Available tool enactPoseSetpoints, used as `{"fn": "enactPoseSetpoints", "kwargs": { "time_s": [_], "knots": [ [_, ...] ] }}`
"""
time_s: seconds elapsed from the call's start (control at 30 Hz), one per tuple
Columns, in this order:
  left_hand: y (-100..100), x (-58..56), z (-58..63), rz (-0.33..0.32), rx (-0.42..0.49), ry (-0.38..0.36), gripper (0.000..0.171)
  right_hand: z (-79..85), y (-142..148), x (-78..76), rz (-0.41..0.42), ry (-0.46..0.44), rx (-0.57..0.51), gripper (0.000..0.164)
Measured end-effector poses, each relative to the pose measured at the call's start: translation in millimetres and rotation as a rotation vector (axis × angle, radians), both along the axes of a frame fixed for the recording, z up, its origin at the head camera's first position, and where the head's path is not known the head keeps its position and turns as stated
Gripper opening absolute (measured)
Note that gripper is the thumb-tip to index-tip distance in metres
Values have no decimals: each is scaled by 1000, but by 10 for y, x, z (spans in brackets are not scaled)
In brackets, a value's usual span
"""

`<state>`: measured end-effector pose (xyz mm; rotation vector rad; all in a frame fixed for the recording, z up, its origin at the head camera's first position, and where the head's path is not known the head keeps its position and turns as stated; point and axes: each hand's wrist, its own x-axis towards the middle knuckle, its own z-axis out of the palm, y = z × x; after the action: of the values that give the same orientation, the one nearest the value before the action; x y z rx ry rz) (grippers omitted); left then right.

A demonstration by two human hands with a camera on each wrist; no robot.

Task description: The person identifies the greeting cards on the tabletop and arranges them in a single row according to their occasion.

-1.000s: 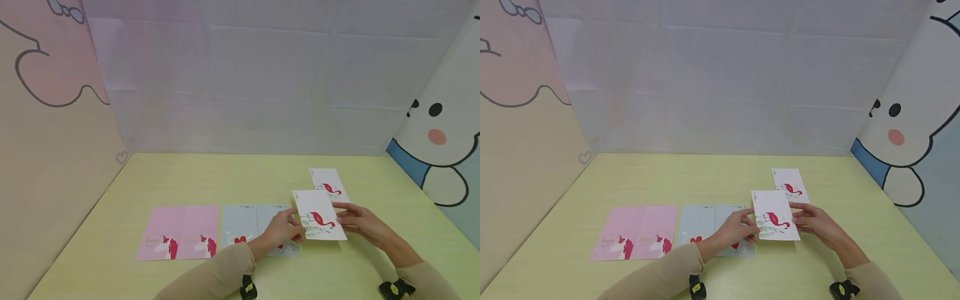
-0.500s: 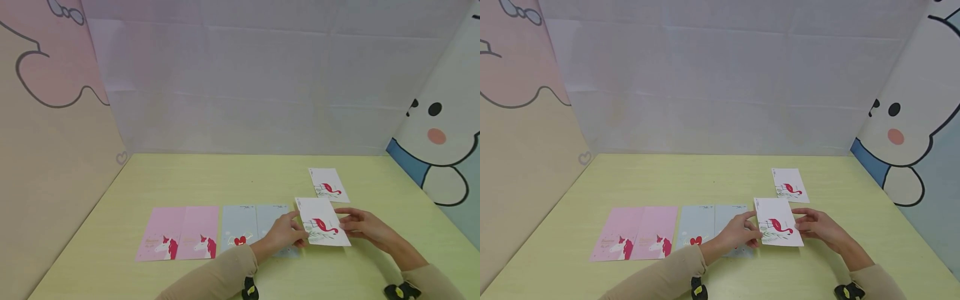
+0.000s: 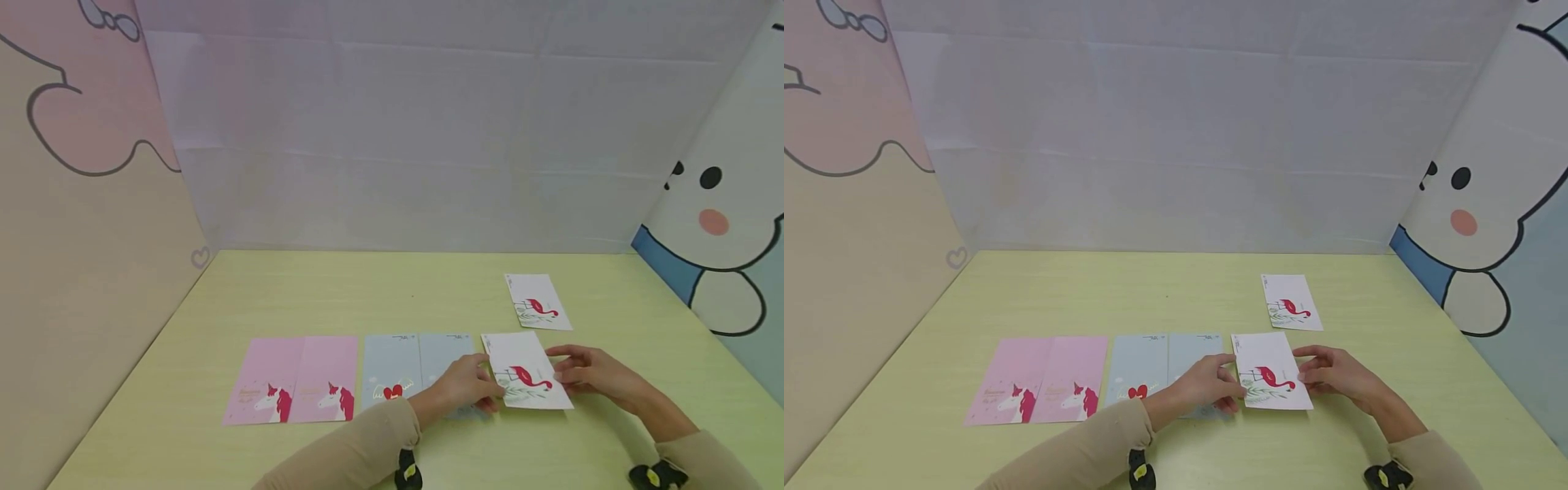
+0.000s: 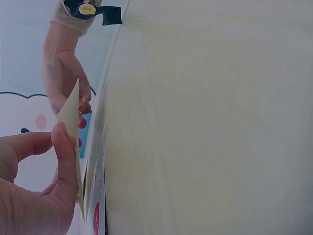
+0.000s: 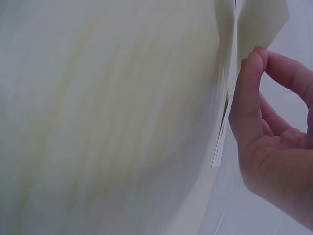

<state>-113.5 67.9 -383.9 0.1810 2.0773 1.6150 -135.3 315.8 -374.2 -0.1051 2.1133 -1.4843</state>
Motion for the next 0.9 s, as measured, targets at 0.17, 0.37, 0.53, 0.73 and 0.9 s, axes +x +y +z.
{"fn": "enactPoseSetpoints", "kwargs": {
  "time_s": [0.17, 0.37, 0.53, 0.73, 0.9],
  "knots": [
    [-3, -4, -13, -18, -20, -1, 66, -17, 6, 2, 28, 18, 19, 56],
    [4, 1, 5, -40, -73, -8, 67, -33, -7, 7, 49, 26, 25, 52],
    [-2, 6, 6, -48, -71, -41, 66, -59, -16, 2, 49, 41, 63, 50],
    [-13, 2, 4, -68, -77, -41, 65, -54, -40, 6, 51, 55, 92, 48],
    [-17, 1, 8, -72, -88, -40, 66, -35, -62, 16, 54, 63, 112, 47]
  ]
}}
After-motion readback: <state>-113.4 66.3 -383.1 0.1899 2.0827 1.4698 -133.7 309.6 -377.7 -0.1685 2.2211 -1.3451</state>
